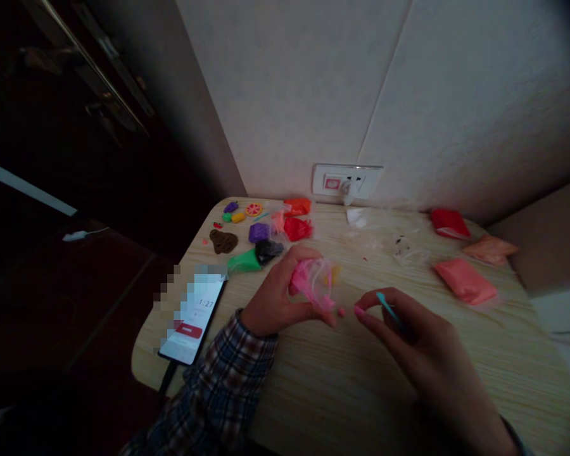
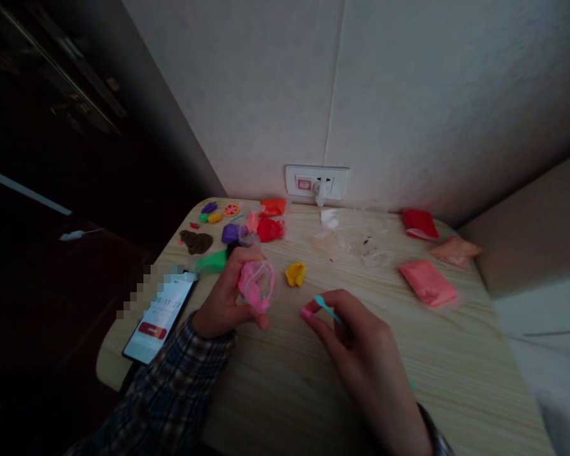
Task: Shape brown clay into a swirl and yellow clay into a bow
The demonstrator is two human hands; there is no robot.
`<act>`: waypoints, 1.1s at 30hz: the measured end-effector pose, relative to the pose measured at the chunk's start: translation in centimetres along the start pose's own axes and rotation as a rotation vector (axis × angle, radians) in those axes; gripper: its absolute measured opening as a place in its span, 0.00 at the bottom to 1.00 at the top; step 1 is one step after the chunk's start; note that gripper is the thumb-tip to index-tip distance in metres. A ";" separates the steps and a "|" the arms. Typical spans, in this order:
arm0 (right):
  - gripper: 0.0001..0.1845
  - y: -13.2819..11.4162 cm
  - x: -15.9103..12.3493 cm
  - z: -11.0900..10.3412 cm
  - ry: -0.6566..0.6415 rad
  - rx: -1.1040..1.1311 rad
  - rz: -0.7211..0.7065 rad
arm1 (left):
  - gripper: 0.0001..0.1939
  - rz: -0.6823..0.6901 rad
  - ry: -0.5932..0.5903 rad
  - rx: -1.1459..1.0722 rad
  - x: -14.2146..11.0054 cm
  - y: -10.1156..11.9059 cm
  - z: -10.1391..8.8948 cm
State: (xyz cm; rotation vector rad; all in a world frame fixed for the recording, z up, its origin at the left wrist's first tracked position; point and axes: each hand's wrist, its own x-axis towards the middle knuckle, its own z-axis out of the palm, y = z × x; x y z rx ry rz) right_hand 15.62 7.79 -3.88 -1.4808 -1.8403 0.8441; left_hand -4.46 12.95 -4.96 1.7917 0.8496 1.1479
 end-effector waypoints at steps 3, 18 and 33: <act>0.10 -0.6 0.0 -1.4 0.095 0.082 0.021 | 0.32 0.025 -0.019 0.013 -0.1 0.0 0.4; 0.08 -1.8 -0.1 -1.5 0.219 -0.041 -0.279 | 0.28 -0.063 -0.142 -0.060 -0.3 0.7 1.5; 0.10 -1.3 1.1 -0.9 0.085 0.031 -0.451 | 0.30 -0.211 -0.308 -0.375 -0.1 1.1 1.8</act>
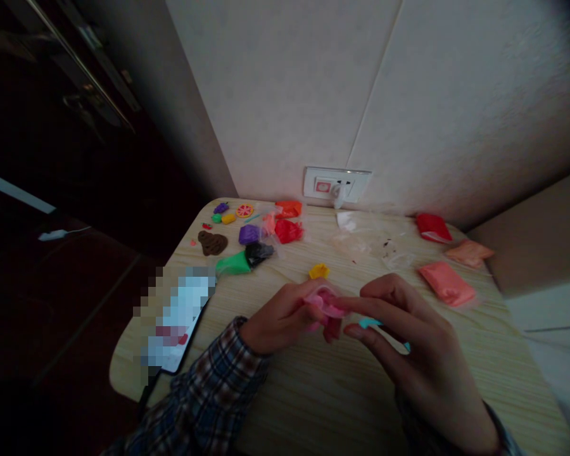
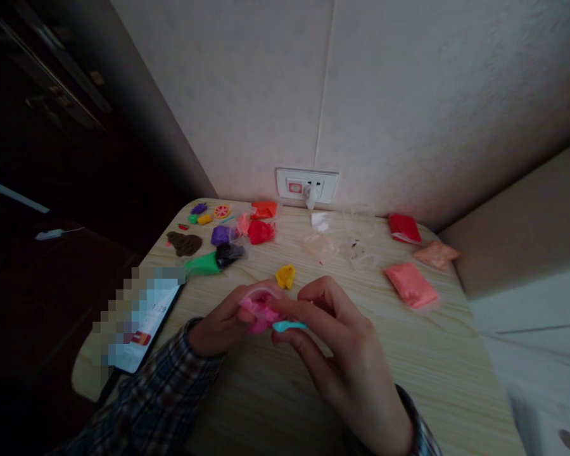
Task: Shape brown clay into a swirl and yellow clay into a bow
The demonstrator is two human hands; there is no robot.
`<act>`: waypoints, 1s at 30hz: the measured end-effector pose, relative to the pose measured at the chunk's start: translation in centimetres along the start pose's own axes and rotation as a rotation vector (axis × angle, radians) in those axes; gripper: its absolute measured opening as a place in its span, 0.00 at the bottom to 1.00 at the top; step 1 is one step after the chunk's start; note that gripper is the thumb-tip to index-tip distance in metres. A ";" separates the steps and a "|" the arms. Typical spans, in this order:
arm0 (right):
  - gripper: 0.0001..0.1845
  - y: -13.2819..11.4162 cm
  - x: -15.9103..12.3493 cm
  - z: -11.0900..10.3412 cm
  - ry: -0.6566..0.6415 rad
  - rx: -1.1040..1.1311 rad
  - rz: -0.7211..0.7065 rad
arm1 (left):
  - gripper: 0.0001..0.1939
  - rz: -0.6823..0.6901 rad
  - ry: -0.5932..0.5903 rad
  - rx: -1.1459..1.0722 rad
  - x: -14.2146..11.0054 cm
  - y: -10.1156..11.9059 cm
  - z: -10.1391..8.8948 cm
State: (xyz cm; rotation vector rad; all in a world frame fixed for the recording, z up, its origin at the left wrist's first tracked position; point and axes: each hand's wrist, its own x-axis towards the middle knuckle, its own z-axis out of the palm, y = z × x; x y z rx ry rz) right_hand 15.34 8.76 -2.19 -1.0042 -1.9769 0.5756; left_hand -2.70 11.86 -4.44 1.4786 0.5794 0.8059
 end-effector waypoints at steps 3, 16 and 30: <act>0.09 0.0 0.0 0.2 0.027 0.006 0.024 | 0.33 -0.146 -0.054 -0.150 0.0 -0.1 0.5; 0.07 0.1 0.2 0.6 0.100 0.147 0.277 | 0.36 -0.347 0.012 -0.315 0.1 -0.6 1.0; 0.19 6.8 -3.2 -1.1 0.064 -0.492 0.350 | 0.23 -0.357 -0.185 -0.404 0.4 0.1 0.8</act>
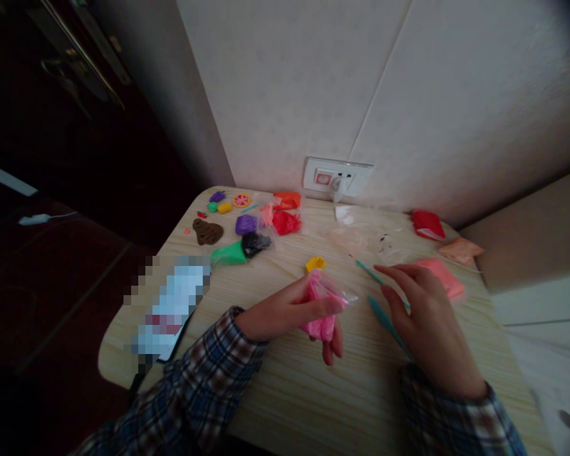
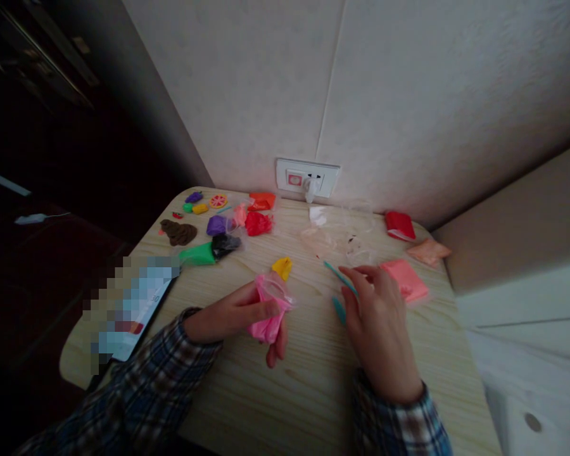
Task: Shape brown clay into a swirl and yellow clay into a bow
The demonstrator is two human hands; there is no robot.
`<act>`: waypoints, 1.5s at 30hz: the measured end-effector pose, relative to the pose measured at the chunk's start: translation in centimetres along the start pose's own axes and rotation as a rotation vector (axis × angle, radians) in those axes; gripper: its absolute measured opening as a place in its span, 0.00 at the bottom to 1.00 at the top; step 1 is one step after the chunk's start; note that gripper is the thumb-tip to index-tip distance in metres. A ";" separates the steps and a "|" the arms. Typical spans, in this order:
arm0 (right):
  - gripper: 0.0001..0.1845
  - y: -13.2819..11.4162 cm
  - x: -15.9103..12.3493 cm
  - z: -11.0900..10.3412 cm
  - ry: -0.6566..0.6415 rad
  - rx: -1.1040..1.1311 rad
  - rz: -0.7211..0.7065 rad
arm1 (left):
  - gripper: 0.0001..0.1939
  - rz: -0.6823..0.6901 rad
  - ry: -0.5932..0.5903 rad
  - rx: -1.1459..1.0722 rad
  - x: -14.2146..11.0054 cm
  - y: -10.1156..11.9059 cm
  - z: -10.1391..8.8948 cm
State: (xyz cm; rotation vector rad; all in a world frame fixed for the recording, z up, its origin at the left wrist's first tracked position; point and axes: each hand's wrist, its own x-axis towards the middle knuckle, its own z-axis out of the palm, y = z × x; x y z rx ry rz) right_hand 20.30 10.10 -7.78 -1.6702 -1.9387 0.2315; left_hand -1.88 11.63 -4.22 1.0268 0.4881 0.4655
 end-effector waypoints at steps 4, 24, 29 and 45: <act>0.10 -2.8 0.7 -2.3 -0.060 0.388 -0.059 | 0.19 -0.007 0.046 0.017 0.0 -0.2 0.0; 0.06 -3.9 1.0 -1.8 -0.464 0.899 0.032 | 0.30 0.112 0.404 0.307 0.2 -0.5 0.2; 0.07 -4.0 1.1 -1.5 -0.438 0.913 0.055 | 0.19 0.117 0.376 0.389 0.0 -0.4 0.2; 0.11 -4.7 1.0 -1.1 -0.227 0.845 0.098 | 0.28 0.157 0.369 0.266 0.1 -0.5 0.4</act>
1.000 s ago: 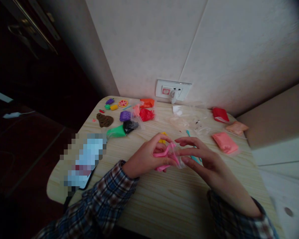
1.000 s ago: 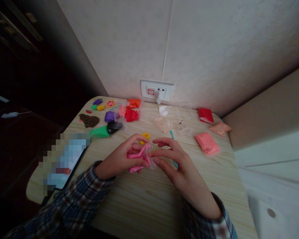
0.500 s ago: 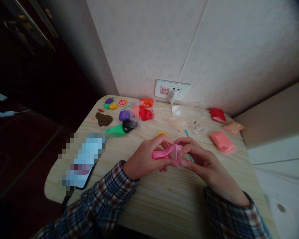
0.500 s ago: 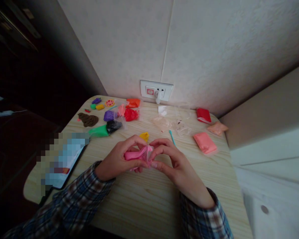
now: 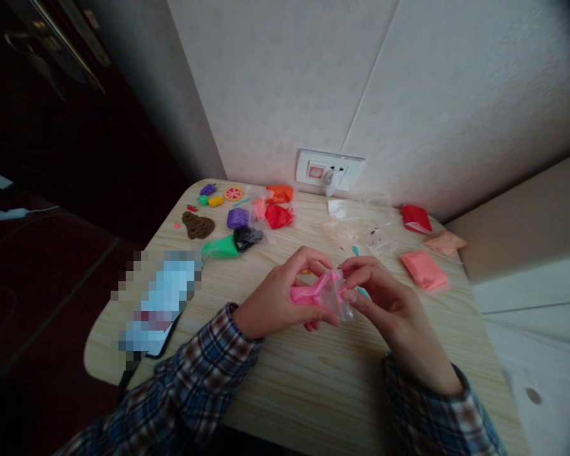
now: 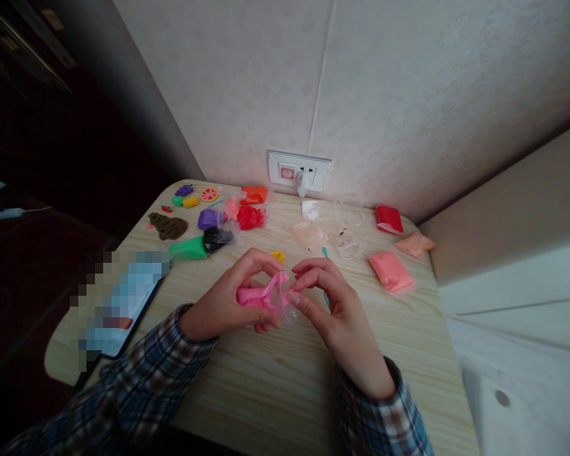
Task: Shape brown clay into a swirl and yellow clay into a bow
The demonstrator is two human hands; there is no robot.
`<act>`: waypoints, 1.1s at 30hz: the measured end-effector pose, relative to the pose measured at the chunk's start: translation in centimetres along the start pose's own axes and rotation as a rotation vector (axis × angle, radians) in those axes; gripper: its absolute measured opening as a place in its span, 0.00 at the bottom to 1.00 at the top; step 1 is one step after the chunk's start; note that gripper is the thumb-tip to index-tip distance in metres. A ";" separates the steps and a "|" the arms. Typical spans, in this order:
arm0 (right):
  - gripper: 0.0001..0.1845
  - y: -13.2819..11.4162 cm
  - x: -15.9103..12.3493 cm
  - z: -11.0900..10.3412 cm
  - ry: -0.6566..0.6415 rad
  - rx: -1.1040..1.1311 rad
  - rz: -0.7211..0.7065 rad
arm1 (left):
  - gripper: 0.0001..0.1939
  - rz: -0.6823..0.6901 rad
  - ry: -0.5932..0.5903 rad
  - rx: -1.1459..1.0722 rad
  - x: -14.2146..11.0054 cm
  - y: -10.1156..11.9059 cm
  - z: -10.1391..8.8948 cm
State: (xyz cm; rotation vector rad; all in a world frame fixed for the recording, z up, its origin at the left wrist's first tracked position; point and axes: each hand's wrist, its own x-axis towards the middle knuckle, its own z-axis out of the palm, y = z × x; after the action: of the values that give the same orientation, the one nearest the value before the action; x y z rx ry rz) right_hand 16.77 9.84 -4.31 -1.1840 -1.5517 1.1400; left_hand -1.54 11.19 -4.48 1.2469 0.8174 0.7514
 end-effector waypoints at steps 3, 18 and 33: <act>0.10 0.3 -0.1 0.5 0.015 0.028 0.018 | 0.31 0.054 0.019 0.126 0.1 -0.3 0.0; 0.11 1.0 -0.1 2.1 0.080 0.095 0.138 | 0.30 0.328 0.172 0.772 0.1 -2.2 0.0; 0.05 1.1 -0.2 1.8 0.128 0.120 0.072 | 0.23 0.527 0.275 0.856 0.2 -0.8 0.1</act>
State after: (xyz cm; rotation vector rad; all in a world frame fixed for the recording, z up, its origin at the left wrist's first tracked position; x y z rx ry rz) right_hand 15.29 9.50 -5.76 -1.2159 -1.3354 1.1644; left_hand -1.32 11.19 -5.27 2.2133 1.1042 1.0560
